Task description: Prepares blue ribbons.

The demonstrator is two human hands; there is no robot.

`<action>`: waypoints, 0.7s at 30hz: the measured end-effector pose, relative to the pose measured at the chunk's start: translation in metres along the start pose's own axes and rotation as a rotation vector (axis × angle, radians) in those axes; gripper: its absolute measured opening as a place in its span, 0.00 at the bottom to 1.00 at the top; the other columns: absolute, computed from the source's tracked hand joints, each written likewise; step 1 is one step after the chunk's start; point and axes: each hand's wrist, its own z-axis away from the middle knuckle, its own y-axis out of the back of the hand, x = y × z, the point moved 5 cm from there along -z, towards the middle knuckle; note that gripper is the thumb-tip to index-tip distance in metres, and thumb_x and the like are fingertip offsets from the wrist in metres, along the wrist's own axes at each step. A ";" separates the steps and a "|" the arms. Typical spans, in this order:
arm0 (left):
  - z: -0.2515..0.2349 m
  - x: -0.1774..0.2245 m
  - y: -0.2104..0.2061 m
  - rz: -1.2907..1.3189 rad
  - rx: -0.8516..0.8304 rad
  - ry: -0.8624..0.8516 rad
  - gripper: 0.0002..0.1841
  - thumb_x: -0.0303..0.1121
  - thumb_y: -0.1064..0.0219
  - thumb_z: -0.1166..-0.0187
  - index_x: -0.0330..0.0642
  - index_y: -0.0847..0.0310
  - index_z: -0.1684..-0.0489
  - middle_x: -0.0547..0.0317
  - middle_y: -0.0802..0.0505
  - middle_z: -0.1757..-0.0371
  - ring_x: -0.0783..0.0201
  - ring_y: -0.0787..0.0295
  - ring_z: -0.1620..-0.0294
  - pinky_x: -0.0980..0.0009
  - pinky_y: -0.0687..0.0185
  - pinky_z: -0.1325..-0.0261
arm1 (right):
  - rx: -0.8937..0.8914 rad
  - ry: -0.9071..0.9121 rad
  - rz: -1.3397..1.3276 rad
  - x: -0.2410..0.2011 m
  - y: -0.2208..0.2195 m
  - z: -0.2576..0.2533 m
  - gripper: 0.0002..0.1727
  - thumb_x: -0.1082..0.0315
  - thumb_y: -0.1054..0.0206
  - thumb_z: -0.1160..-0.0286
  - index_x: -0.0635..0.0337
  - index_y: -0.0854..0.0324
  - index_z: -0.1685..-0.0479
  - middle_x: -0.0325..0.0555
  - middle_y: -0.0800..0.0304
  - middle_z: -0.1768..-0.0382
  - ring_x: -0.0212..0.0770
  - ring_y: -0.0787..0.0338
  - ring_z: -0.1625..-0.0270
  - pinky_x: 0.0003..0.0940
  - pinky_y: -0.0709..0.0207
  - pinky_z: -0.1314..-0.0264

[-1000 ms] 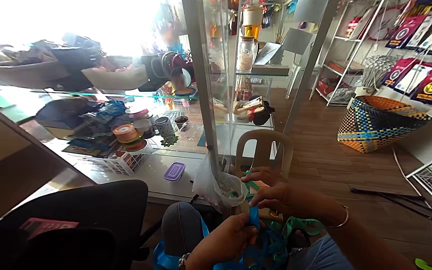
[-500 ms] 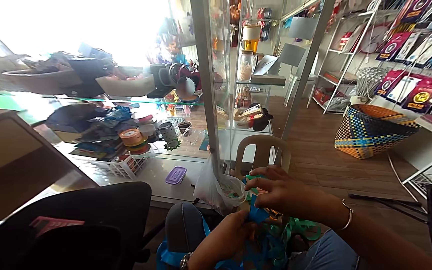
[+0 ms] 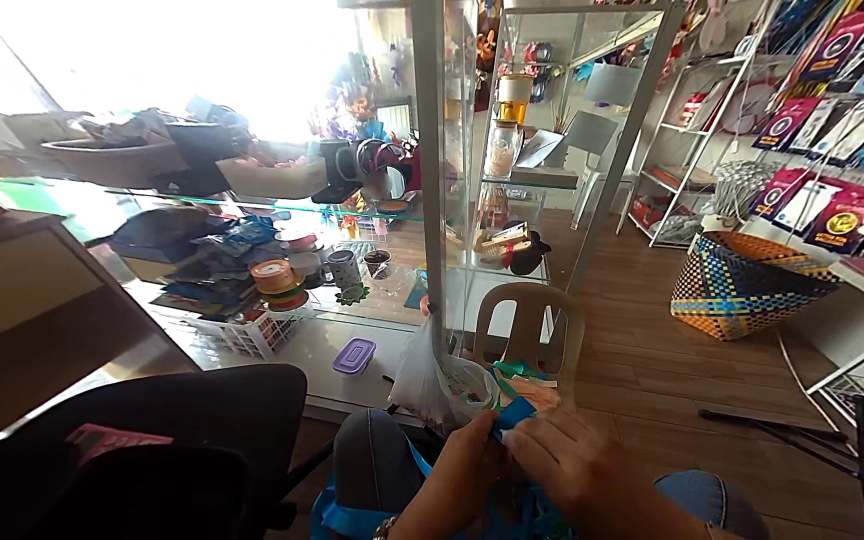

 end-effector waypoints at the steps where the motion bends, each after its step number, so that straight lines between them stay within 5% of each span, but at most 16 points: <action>1: 0.000 -0.001 0.000 0.023 -0.014 0.014 0.11 0.27 0.46 0.14 0.38 0.21 0.42 0.68 0.13 0.67 0.78 0.18 0.70 0.78 0.20 0.62 | -0.010 -0.048 -0.049 -0.001 0.001 0.005 0.10 0.72 0.40 0.20 0.56 0.12 0.59 0.42 0.06 0.63 0.42 0.06 0.56 0.32 0.14 0.54; 4: 0.002 0.002 0.001 0.080 -0.054 -0.009 0.11 0.27 0.47 0.12 0.39 0.23 0.39 0.69 0.14 0.66 0.80 0.19 0.71 0.81 0.21 0.64 | 0.010 -0.275 -0.350 0.012 -0.002 0.019 0.09 0.68 0.34 0.20 0.59 0.08 0.57 0.44 0.04 0.58 0.38 0.06 0.50 0.29 0.14 0.42; 10: 0.007 0.011 0.001 -0.013 -0.112 -0.161 0.12 0.32 0.43 0.11 0.35 0.21 0.40 0.64 0.13 0.66 0.80 0.21 0.71 0.83 0.25 0.64 | 0.011 -0.677 -0.753 0.058 -0.018 0.033 0.11 0.57 0.28 0.26 0.55 0.11 0.58 0.31 0.08 0.65 0.17 0.14 0.66 0.12 0.21 0.64; 15: 0.008 0.012 0.004 -0.040 -0.136 -0.187 0.14 0.36 0.45 0.09 0.36 0.20 0.41 0.66 0.14 0.68 0.80 0.22 0.72 0.83 0.25 0.65 | -0.175 -0.817 -1.031 0.069 -0.025 0.033 0.10 0.58 0.23 0.31 0.55 0.11 0.65 0.40 0.13 0.38 0.25 0.13 0.42 0.20 0.15 0.49; 18: 0.009 0.013 0.006 -0.046 -0.224 -0.161 0.13 0.37 0.46 0.08 0.37 0.20 0.42 0.67 0.14 0.69 0.81 0.24 0.74 0.83 0.27 0.67 | -0.262 -0.900 -1.219 0.073 -0.028 0.030 0.06 0.66 0.22 0.31 0.56 0.14 0.64 0.35 0.07 0.65 0.27 0.09 0.65 0.21 0.14 0.60; 21: 0.011 0.014 0.008 -0.044 -0.329 -0.085 0.13 0.36 0.47 0.07 0.39 0.22 0.41 0.66 0.11 0.65 0.79 0.20 0.73 0.82 0.22 0.67 | -0.350 -0.881 -1.214 0.077 -0.027 0.028 0.06 0.69 0.22 0.33 0.56 0.15 0.64 0.34 0.09 0.71 0.26 0.10 0.70 0.20 0.16 0.64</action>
